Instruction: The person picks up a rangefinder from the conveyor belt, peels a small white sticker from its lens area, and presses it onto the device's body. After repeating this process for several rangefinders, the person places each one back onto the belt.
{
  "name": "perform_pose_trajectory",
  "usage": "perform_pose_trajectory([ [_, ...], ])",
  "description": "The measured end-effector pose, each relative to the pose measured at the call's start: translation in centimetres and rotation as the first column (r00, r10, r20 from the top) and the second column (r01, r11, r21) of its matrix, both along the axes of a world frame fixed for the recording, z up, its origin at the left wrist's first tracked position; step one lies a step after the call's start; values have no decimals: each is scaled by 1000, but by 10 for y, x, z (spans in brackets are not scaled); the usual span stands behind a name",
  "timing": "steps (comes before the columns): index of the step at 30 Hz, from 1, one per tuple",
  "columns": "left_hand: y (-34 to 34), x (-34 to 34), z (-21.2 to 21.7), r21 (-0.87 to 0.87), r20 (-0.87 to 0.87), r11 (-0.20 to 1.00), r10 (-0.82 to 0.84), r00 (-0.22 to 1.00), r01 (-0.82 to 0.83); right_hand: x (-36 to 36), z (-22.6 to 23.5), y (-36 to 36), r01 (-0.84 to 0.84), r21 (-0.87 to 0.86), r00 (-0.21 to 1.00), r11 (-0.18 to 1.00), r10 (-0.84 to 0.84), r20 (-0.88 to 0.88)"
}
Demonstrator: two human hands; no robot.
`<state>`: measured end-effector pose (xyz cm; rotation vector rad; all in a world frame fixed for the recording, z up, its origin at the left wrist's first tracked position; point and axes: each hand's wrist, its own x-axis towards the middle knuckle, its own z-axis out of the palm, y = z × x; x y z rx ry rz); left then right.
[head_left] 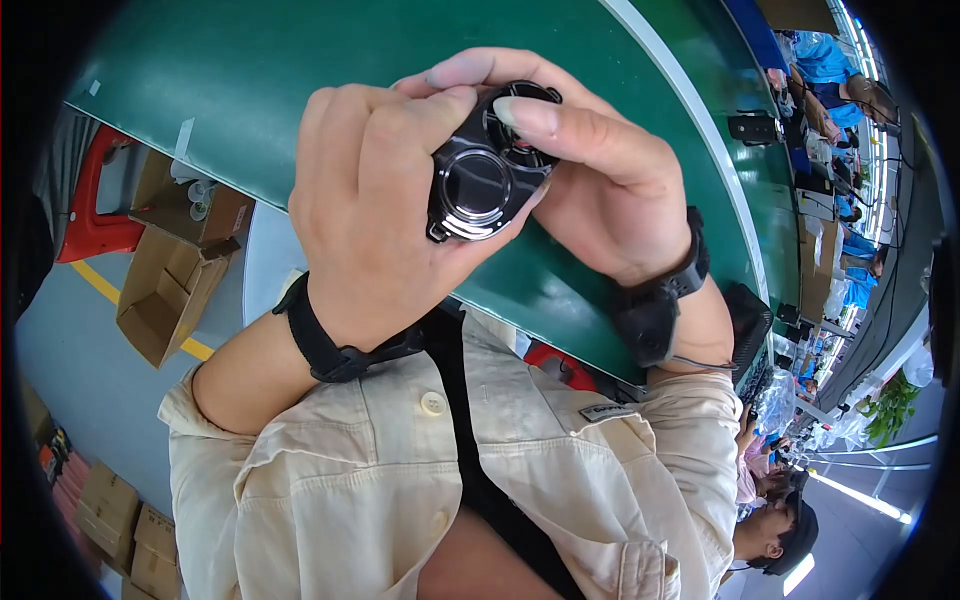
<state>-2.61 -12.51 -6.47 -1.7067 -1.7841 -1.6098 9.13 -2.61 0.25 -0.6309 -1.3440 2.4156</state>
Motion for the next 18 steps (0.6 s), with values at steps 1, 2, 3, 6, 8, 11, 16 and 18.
perform_pose_trajectory([
  [1, 0, 0, 0, 0, 9, 1000, 0, 1000, 0, -1, 0, -2, 17, -15, 1000, 1000, -17, -5],
  [2, 0, 0, -1, 1, 10, 1000, 0, 1000, 0, -1, -1, -4, 35, -31, 999, 999, -35, -9],
  [3, 0, 0, -2, 7, 5, 1000, -3, 1000, 2, -2, -2, -5, 52, -46, 999, 998, -52, -14],
  [6, -1, -1, -3, 19, -7, 1000, -8, 1000, 9, -1, -4, -11, 73, 32, 996, 997, -71, -62],
  [8, -1, 0, -1, 6, 1, 1000, -17, 1000, 17, -1, -8, -13, 87, 72, 993, 994, -80, -88],
  [11, -1, 0, 0, 6, 5, 1000, -21, 1000, 21, -2, -14, -14, 146, 226, 985, 963, -120, -125],
  [16, -3, 3, -2, 27, 30, 999, -24, 999, 23, -2, -12, -16, 102, 62, 986, 993, -93, -135],
  [18, -2, 3, -2, 36, 41, 999, -27, 999, 26, -2, -13, -16, 90, 99, 992, 991, -81, -93],
])
